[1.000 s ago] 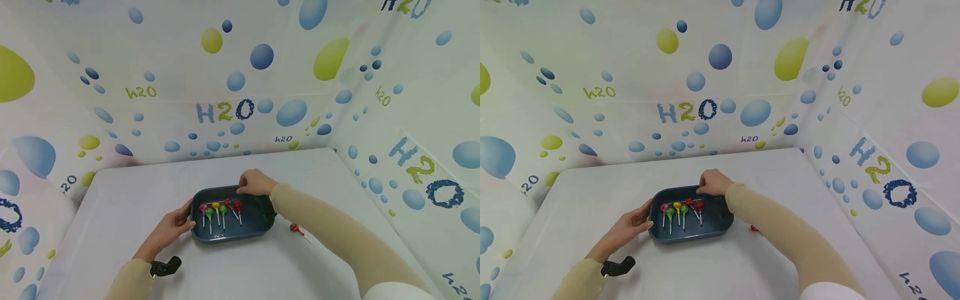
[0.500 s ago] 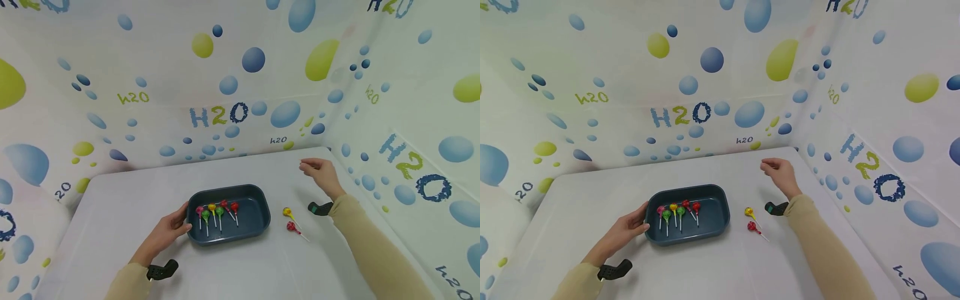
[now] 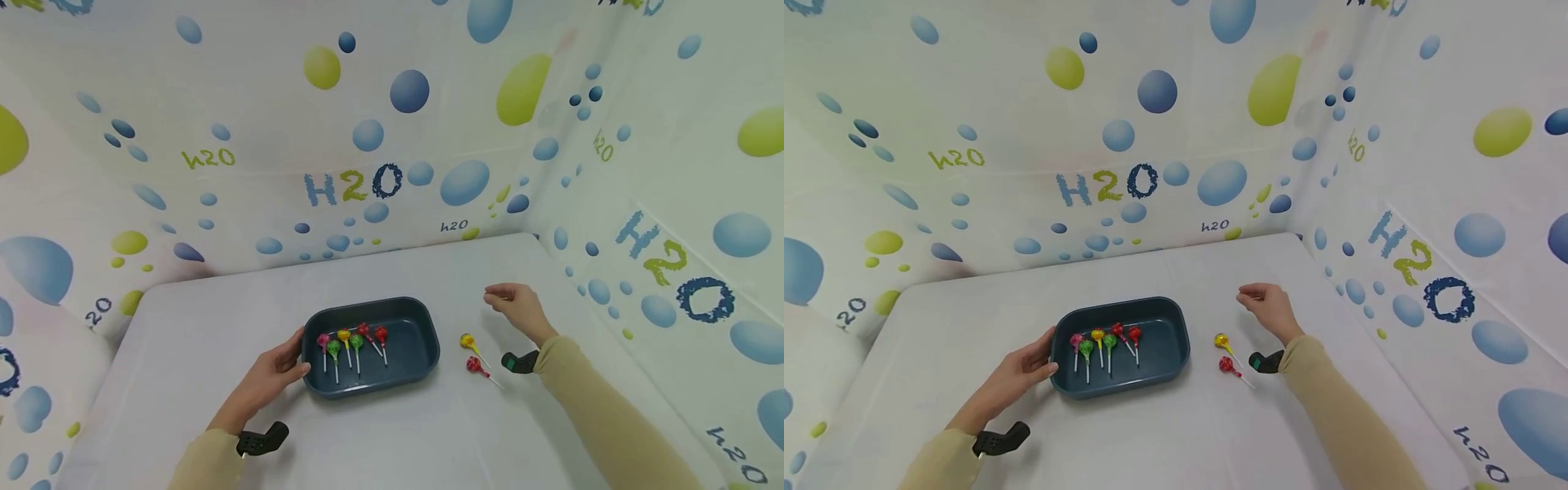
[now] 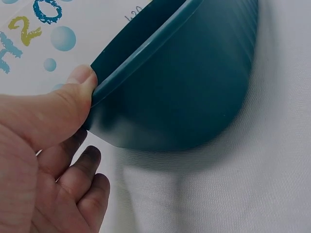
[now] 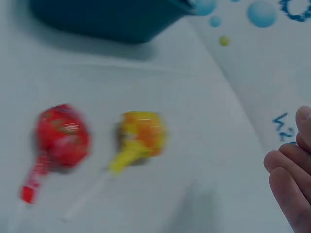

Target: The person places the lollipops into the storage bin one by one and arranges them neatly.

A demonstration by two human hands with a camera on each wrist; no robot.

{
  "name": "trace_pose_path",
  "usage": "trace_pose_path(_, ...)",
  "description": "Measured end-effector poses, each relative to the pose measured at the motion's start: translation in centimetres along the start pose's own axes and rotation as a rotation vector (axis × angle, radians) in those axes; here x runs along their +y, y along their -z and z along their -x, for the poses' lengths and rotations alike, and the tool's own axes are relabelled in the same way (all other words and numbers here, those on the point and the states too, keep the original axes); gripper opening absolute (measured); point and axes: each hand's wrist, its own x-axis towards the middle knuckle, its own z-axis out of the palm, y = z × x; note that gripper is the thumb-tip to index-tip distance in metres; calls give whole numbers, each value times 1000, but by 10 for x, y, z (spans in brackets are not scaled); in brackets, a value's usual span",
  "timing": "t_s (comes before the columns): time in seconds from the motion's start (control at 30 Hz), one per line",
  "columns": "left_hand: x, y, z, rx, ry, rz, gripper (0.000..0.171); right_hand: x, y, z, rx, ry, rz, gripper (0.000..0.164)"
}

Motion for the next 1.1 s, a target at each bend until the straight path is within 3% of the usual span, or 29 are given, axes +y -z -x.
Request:
trace_pose_path(0.2, 2, 1, -1, -8, 4, -2, 79, 14, -35, 15, -46, -17, 58, 32)
trace_pose_path(0.4, 2, 2, -1, -9, 1, -5, 80, 19, -53, 29, -73, -31, 94, 31)
trace_pose_path(0.73, 1, 2, -1, -12, -1, 10, 80, 19, -59, 33, -92, 38, 199, 30)
trace_pose_path(1.1, -2, 0, -1, -1, 0, 3, 79, 18, -56, 28, -46, 31, 173, 24)
